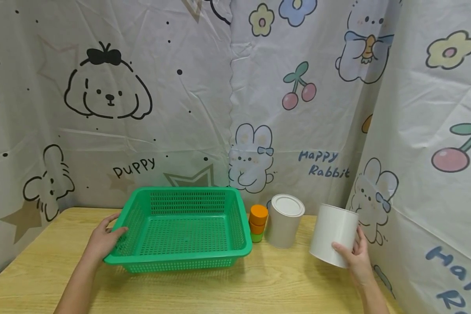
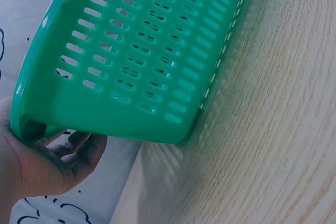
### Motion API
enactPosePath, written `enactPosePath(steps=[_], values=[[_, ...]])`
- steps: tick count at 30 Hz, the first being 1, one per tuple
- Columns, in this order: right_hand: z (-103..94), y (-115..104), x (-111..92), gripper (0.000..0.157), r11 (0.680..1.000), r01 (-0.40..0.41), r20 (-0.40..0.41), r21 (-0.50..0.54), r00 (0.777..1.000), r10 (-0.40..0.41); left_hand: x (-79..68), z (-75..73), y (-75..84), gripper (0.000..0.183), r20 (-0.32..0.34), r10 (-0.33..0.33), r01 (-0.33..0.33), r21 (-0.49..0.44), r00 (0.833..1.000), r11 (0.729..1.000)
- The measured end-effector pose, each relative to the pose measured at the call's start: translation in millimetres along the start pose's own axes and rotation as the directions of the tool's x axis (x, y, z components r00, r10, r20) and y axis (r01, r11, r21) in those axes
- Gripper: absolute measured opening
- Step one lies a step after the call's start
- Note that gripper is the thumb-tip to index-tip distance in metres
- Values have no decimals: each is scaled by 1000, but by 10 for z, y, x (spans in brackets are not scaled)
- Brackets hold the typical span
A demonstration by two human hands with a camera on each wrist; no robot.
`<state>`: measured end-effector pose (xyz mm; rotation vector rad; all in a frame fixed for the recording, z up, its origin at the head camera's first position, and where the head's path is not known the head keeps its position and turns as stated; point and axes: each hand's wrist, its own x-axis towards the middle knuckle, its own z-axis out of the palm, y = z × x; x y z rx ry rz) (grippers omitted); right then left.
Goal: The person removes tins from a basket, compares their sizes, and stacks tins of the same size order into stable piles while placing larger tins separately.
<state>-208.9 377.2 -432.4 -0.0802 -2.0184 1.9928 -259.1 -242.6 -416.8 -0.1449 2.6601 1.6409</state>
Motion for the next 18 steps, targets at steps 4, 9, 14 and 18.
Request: enactPosePath(steps=[4,9,14,18], values=[[1,123,46,101,999,-14,-49,-38,999,12,-1,-6,-1,73,2,-10,10,9,1000,1000],[-114,464,230,103,995,-3,-121,-104,993,-10,-7,-15,-3,72,1,-10,10,25,1000,1000],[-182,664,358,105,993,-31,-169,-111,986,12,-5,-5,3,73,7,-2,2,12,1000,1000],[-97,600,309,107,992,-38,-175,-123,984,16,4,3,10,73,8,-10,10,5,1000,1000]])
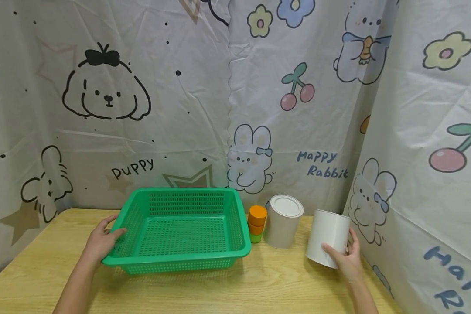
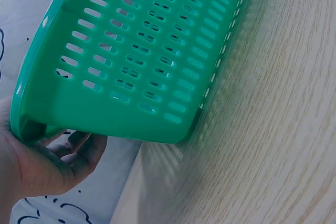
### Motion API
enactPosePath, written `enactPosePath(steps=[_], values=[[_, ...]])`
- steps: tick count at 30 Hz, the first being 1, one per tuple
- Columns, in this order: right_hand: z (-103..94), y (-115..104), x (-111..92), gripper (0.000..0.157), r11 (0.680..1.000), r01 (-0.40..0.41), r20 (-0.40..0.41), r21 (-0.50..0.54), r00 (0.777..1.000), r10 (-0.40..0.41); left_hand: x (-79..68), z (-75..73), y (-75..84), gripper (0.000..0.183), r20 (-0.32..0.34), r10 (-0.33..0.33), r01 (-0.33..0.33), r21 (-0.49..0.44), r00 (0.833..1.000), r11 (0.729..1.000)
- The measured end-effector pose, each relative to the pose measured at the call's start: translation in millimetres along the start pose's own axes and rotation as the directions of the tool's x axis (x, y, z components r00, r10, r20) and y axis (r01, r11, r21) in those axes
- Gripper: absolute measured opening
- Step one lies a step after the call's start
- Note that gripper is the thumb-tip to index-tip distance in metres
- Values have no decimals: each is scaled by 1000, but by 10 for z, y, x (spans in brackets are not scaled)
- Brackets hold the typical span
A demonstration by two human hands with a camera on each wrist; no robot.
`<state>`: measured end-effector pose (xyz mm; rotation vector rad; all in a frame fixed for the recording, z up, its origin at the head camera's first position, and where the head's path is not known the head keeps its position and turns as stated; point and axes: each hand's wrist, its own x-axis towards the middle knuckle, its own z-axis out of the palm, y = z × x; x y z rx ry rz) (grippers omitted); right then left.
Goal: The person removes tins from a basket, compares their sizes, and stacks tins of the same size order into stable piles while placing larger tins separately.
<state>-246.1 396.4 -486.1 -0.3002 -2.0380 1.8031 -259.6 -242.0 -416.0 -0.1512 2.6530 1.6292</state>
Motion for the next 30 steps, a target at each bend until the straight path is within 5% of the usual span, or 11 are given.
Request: enactPosePath(steps=[10,30], values=[[143,-212,-165,110,998,28,-61,-57,998,-32,12,5,-23,72,-1,3,-3,-9,1000,1000],[87,-307,-248,124,954,-40,111,-296,991,76,6,-10,-13,72,-4,6,-6,8,1000,1000]])
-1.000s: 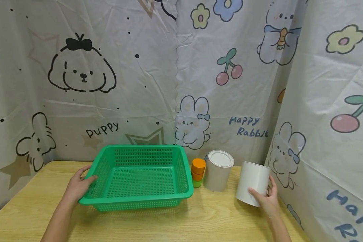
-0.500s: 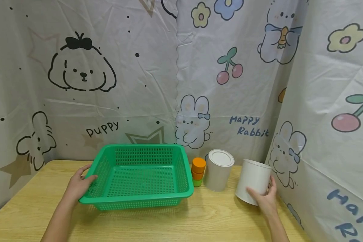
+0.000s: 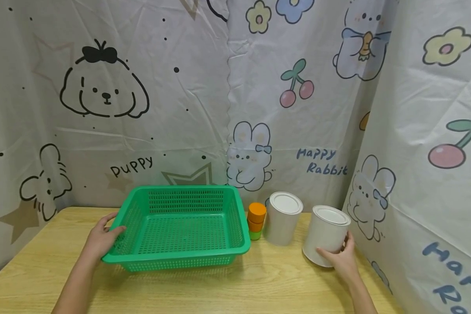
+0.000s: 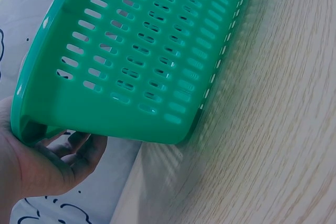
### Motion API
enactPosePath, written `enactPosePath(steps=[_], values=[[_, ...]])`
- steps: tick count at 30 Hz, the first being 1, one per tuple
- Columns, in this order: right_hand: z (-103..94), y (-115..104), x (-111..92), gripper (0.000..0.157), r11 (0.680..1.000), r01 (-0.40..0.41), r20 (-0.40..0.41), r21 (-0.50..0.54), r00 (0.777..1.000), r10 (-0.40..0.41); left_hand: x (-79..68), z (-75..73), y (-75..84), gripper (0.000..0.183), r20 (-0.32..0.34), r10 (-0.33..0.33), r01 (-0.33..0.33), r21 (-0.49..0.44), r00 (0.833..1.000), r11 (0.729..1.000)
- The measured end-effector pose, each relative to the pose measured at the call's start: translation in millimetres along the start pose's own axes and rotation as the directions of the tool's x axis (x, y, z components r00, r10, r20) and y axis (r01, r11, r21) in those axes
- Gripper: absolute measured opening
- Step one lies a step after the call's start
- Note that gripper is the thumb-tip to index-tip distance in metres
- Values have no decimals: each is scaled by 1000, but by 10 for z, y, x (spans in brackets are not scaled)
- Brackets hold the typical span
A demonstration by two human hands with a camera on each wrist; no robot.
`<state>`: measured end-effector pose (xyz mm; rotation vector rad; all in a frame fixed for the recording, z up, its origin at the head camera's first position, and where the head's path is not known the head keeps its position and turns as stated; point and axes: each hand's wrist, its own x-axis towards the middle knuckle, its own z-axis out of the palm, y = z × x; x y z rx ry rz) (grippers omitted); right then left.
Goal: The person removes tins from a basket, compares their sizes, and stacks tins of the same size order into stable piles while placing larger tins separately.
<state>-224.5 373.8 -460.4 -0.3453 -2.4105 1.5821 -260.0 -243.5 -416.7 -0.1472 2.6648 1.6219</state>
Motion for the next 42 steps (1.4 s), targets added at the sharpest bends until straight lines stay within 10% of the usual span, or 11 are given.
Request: enactPosePath(steps=[42], values=[[82,-27,421,123,998,-48,72,43,996,44,31,1,10,70,6,0,0,36,1000,999]])
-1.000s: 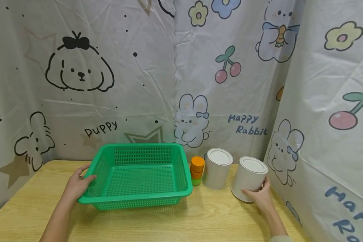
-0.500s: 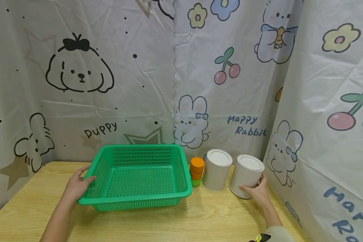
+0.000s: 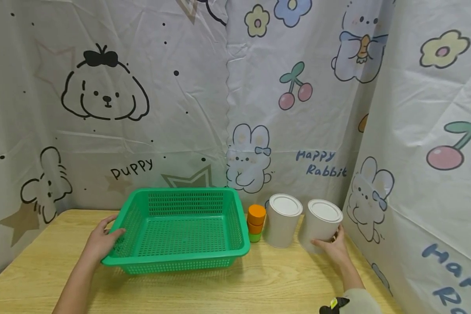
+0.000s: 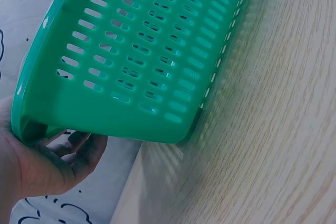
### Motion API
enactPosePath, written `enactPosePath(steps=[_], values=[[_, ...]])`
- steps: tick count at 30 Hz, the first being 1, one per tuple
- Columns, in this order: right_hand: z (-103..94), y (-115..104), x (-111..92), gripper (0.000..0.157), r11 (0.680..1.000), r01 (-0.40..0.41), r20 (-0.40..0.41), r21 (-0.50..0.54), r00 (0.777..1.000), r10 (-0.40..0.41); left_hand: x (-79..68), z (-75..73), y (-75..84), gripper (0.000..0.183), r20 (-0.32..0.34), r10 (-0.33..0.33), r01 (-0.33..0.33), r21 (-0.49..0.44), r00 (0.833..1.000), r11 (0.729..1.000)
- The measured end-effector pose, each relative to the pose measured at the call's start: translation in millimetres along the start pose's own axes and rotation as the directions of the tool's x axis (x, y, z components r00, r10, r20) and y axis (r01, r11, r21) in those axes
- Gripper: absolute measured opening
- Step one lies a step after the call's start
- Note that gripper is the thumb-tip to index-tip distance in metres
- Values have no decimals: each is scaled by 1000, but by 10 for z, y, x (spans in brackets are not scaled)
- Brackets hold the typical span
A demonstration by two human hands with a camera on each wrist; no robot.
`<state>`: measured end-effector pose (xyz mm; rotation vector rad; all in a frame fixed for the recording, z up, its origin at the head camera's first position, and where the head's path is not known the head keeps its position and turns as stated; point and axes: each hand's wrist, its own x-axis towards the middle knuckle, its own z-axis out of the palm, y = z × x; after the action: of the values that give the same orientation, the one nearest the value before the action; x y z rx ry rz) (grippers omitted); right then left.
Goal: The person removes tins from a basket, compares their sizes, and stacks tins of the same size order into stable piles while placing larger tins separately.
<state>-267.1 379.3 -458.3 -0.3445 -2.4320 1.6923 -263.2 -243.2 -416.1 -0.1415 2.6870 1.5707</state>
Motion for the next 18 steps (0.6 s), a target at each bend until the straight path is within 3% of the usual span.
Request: enactPosePath(steps=[18], values=[[-30,18,86,121,1000,12,41,20,999,-13,-27,2,16,70,-2,7,-7,-8,1000,1000]])
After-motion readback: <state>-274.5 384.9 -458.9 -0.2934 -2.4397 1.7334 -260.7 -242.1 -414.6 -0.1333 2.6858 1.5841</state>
